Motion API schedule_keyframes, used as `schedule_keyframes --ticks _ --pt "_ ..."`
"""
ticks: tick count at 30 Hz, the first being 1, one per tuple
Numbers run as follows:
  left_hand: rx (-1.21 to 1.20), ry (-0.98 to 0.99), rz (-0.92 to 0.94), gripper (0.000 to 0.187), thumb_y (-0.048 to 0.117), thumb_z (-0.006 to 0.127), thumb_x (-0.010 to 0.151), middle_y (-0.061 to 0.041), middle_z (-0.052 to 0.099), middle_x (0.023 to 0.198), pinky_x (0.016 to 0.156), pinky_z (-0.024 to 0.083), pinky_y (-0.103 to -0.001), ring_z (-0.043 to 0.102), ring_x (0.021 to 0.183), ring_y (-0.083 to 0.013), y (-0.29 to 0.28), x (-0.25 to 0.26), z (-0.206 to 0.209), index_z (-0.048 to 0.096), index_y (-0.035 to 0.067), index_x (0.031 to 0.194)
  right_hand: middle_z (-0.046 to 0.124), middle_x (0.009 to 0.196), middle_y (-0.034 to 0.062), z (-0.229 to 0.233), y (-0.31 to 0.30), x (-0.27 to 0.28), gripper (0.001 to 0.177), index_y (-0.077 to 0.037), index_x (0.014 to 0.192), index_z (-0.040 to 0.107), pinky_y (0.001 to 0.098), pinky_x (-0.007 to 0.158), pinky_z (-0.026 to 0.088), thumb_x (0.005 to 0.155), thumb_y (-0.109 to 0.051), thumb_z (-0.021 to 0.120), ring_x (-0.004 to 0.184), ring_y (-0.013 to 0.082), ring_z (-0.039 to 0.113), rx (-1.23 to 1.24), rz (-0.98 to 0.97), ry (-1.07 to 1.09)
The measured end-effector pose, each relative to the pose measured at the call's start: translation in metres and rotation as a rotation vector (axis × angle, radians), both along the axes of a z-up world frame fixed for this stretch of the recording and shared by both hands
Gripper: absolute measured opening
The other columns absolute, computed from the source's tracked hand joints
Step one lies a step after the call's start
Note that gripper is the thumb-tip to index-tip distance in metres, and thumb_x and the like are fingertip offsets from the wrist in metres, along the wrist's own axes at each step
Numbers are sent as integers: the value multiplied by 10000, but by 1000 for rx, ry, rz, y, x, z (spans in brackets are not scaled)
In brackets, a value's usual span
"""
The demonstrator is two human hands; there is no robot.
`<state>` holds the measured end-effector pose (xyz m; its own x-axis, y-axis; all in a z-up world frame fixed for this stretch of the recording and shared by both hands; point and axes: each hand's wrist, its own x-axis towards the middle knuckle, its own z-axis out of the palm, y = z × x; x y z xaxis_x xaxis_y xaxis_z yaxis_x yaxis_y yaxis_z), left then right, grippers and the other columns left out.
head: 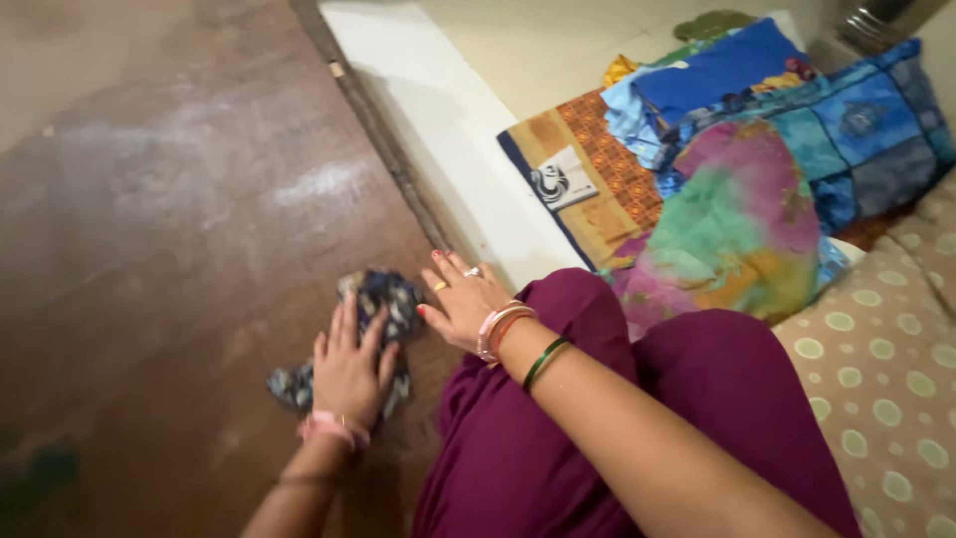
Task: The person wipes a wooden table surface with a patterned cloth. They move a metal cup and a small orange packet aside to clean underneath them, then return them to the table.
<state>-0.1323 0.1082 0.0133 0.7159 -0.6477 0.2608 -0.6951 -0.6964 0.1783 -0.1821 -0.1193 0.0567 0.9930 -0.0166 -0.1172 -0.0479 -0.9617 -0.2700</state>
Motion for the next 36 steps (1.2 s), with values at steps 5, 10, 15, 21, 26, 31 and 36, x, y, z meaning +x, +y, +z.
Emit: schedule_keyframes --ticks 5,10,15,21,26,31,36 --pt "37 37 -3 596 421 602 883 -175 315 1610 1108 328 -564 340 1467 -345 72 -103 22 528 221 1440 285 1641 177 6 14 -11 687 -57 1515 420 578 1155 270 1004 -516 438 1516 320 266 -120 165 -58" --pt "15 13 -7 618 460 614 831 -171 338 1587 1071 321 -597 375 1425 -312 119 -148 20 549 235 1403 256 1650 180 13 47 -5 715 -57 1523 382 586 1161 268 984 -511 498 1522 328 242 -116 249 19" --pt "133 35 263 539 451 547 919 -119 340 1664 1160 289 -631 383 1482 -268 133 -96 14 558 267 1425 158 1685 168 32 96 0 919 -50 1582 242 590 1189 242 908 -531 641 1556 352 157 -85 312 227" --pt "60 0 385 578 454 469 1025 -230 311 1684 1146 278 -660 378 1487 -371 134 20 -6 527 184 1532 -98 1728 156 16 135 32 1048 -136 1657 72 752 1141 189 878 -366 734 1574 454 -35 -39 149 579" --pt "30 -58 435 573 435 460 1070 -249 298 1707 1140 286 -655 370 1510 -400 128 91 -27 525 156 1567 -252 1690 200 -13 163 68 985 -146 1655 -22 850 1057 221 965 -244 674 1517 579 -158 -62 16 704" --pt "43 -68 489 547 439 488 1075 -248 315 1687 1132 301 -634 374 1502 -392 127 113 -39 545 172 1549 -245 1693 216 -9 171 66 1023 -114 1660 -28 821 1075 239 951 -233 700 1518 579 -151 -163 -29 694" --pt "21 -115 487 570 444 562 1023 -272 347 1645 1098 378 -562 403 1463 -405 121 78 -30 581 145 1508 -255 1694 206 -14 166 65 1052 -133 1664 -42 800 1077 273 942 -184 721 1529 546 -127 -182 -18 690"
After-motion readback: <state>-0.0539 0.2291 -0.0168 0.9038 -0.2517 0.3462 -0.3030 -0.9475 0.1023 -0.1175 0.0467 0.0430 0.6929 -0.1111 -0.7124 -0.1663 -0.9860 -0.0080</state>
